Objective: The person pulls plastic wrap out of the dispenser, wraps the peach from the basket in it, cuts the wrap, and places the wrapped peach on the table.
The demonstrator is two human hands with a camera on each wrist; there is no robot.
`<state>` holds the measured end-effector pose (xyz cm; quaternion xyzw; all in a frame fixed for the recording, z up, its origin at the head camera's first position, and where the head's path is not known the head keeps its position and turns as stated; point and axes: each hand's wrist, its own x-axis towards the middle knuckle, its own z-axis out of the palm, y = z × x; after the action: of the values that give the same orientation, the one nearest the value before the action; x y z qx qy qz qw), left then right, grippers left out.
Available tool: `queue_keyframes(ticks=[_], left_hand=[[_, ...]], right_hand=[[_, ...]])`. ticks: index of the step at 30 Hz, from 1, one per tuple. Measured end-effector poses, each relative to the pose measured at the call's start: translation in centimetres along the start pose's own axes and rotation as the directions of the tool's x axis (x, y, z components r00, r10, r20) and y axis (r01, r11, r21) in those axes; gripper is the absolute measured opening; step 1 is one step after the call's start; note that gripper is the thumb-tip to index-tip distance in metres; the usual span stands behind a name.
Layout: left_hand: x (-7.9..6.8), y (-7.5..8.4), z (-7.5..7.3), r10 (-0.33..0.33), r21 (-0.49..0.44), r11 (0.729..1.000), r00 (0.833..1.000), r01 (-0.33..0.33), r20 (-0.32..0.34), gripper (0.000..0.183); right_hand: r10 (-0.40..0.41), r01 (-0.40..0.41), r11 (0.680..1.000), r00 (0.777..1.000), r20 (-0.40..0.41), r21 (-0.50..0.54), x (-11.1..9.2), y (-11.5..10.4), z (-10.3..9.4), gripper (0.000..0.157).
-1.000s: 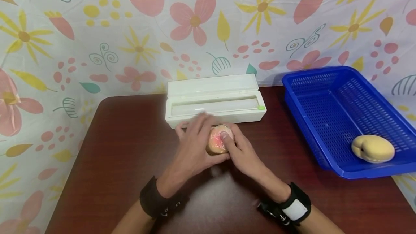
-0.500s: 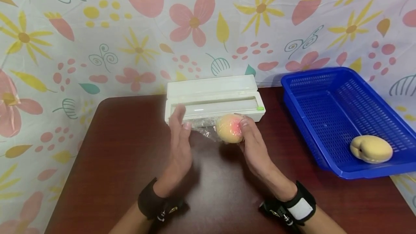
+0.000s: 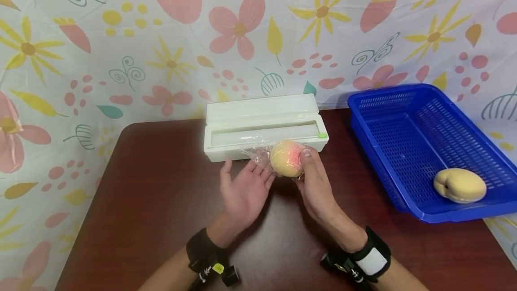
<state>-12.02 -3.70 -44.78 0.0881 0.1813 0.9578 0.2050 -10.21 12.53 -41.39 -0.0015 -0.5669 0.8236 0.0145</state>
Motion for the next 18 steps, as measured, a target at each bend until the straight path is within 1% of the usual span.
queue_keyframes(ticks=[3, 8, 11, 15, 18], left_hand=[[-0.02, -0.43, -0.19, 0.015, 0.007, 1.0, 1.0, -0.015, 0.011, 0.09], [-0.05, -0.43, -0.07, 0.05, -0.024, 0.998, 0.999, -0.05, 0.005, 0.09], [-0.02, -0.35, 0.02, 0.054, -0.043, 0.998, 0.999, -0.054, -0.003, 0.09], [0.03, -0.29, -0.03, 0.053, -0.057, 0.997, 0.999, -0.053, -0.008, 0.09], [0.13, -0.25, -0.15, 0.059, -0.065, 0.996, 0.998, -0.059, 0.002, 0.091]], right_hand=[[-0.007, 0.007, 1.0, 1.0, 0.012, 0.0, 0.02, 0.14, -0.02, 0.038], [-0.03, 0.03, 1.0, 0.998, 0.046, -0.008, 0.12, 0.23, -0.11, 0.04], [-0.039, 0.04, 0.999, 0.997, 0.06, -0.018, 0.16, 0.25, -0.15, 0.041], [-0.033, 0.033, 0.999, 0.998, 0.06, -0.01, 0.17, 0.34, -0.21, 0.039], [-0.032, 0.032, 0.999, 0.997, 0.066, -0.004, 0.19, 0.46, -0.29, 0.038]])
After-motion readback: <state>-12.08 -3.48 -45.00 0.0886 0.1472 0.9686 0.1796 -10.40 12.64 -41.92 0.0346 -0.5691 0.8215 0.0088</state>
